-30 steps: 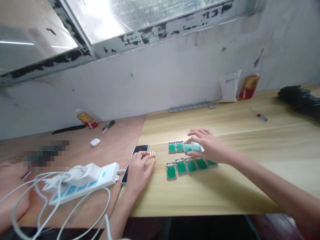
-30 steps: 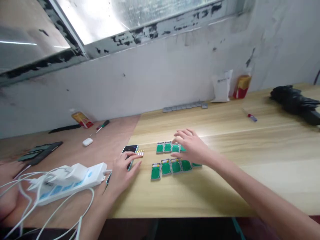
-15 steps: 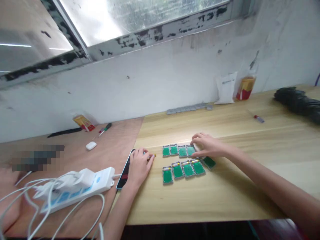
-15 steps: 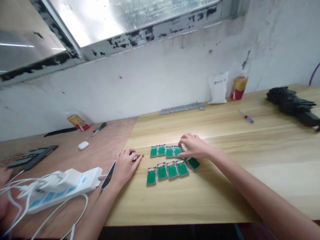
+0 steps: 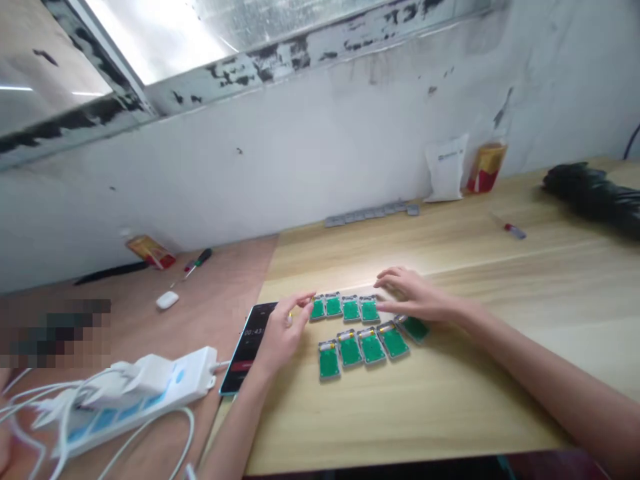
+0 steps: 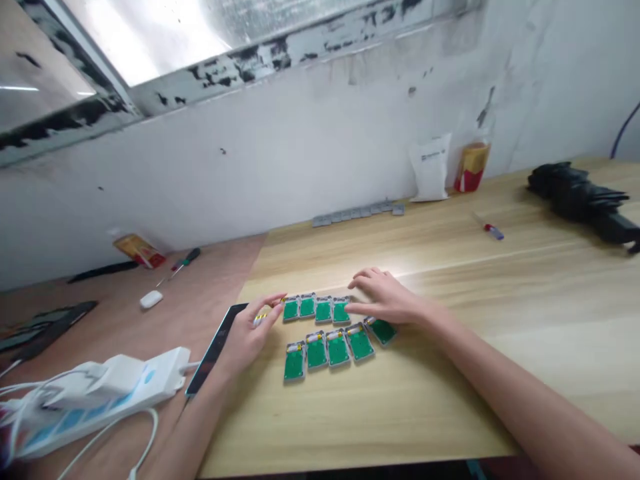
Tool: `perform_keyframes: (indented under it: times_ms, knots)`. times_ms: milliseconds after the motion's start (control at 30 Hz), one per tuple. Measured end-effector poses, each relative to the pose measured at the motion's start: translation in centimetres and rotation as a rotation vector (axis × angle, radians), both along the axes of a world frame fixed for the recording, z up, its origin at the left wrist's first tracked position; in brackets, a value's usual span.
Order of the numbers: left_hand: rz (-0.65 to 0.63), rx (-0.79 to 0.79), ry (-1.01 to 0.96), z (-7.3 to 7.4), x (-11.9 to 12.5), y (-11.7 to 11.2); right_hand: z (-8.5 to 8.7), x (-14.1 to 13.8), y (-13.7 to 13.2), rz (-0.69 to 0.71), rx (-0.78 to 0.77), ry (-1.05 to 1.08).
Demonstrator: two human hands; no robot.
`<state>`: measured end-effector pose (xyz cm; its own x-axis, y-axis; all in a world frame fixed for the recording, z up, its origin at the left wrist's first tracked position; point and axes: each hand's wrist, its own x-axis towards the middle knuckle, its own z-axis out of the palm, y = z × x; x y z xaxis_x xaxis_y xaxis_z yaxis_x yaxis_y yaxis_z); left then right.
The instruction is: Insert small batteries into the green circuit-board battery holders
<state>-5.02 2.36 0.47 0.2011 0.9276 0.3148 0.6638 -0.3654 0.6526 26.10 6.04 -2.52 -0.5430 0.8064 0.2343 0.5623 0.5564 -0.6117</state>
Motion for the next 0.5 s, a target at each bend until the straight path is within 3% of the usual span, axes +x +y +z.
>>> perform_keyframes:
  times_ms: [233, 367, 500]
  knots:
    - [-0.067, -0.075, -0.139, 0.3, 3.8, 3.1, -0.6, -3.6, -2.7, -0.383, -0.225, 0.548]
    - [-0.131, -0.110, -0.181, 0.2, 4.5, 4.5, -0.8, -4.5, -4.0, -0.413, -0.294, 0.632]
    - [-0.187, -0.179, -0.284, 0.1, 4.8, 5.3, -0.6, -3.1, -2.0, -0.329, -0.249, 0.491]
